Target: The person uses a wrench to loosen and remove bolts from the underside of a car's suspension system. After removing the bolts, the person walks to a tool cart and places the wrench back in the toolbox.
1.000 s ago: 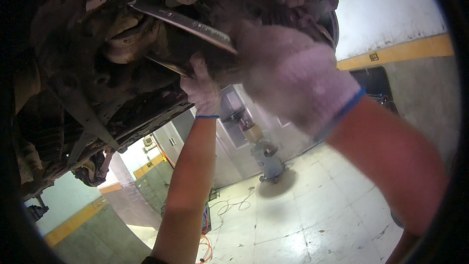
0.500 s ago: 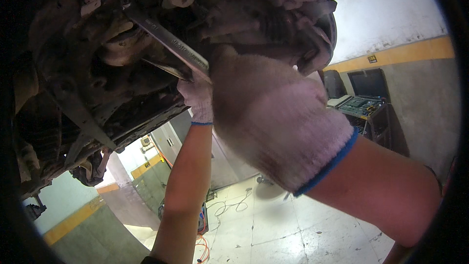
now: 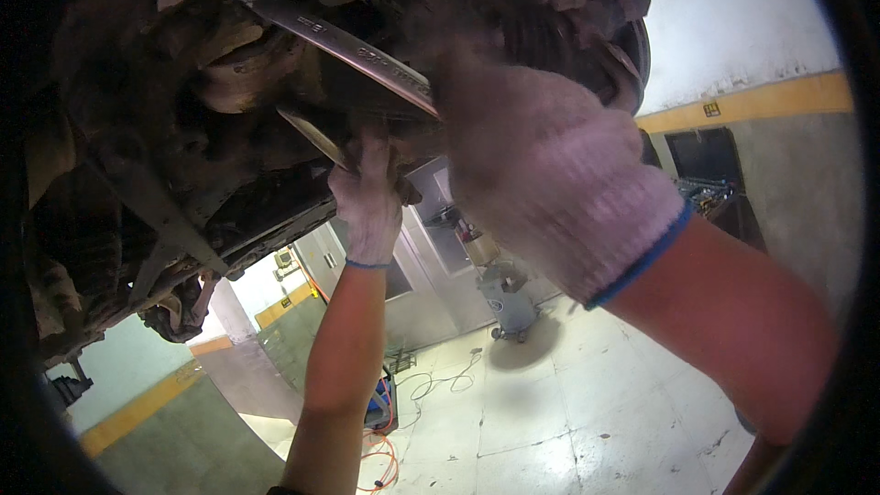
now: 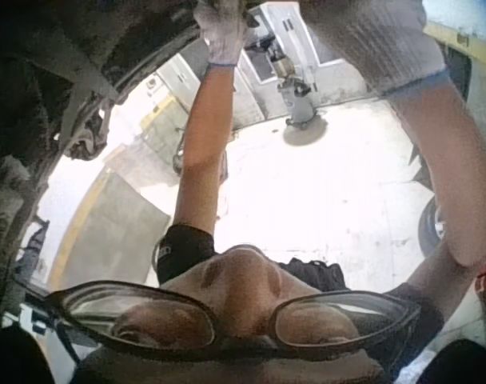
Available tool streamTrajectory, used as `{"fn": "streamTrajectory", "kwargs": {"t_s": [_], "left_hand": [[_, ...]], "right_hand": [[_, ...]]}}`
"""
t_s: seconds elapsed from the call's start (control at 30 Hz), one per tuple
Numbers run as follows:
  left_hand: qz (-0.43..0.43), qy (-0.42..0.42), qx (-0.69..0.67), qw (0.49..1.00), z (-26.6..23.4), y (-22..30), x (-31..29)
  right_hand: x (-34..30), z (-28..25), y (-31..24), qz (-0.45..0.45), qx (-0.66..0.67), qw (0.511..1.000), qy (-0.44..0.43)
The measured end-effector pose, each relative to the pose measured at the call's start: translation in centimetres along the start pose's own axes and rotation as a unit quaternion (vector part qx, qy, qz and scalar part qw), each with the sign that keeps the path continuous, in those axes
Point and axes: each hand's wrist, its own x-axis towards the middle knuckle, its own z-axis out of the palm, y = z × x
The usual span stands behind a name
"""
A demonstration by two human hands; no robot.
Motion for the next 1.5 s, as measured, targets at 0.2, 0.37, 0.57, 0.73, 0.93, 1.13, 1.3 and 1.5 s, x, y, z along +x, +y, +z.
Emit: {"fn": "streamTrajectory", "kwargs": {"t_s": [0.2,0.37,0.57,0.73,0.93,1.13,1.3,1.5], "left_hand": [[-0.132,0.025,0.010,0.991,-0.2,0.0,0.3],[-0.182,-0.004,-0.022,0.983,-0.1,2.0,0.0],[-0.206,-0.022,-0.042,0.977,0.0,4.5,-0.3],[-0.213,-0.027,-0.053,0.975,-0.2,5.1,-0.2],[-0.218,0.008,-0.055,0.974,0.1,4.6,-0.3],[-0.023,-0.050,0.154,0.987,-0.2,3.6,-0.4],[-0.155,-0.011,-0.042,0.987,-0.2,3.5,-0.3],[-0.226,0.002,-0.109,0.968,1.2,4.8,-0.4]], "right_hand": [[1.3,-0.5,1.1,0.018,-0.066,0.997,-0.019],[1.6,0.3,1.7,0.004,-0.053,0.998,0.027],[3.9,0.6,4.2,-0.019,-0.111,0.992,0.056],[9.3,1.4,7.1,-0.100,-0.178,0.971,0.126],[10.3,2.3,8.7,-0.122,-0.240,0.953,0.136],[10.5,1.9,8.5,-0.093,-0.228,0.962,0.117],[8.0,1.5,7.0,-0.129,-0.140,0.972,0.134],[6.6,1.0,6.1,-0.072,-0.090,0.989,0.091]]}}
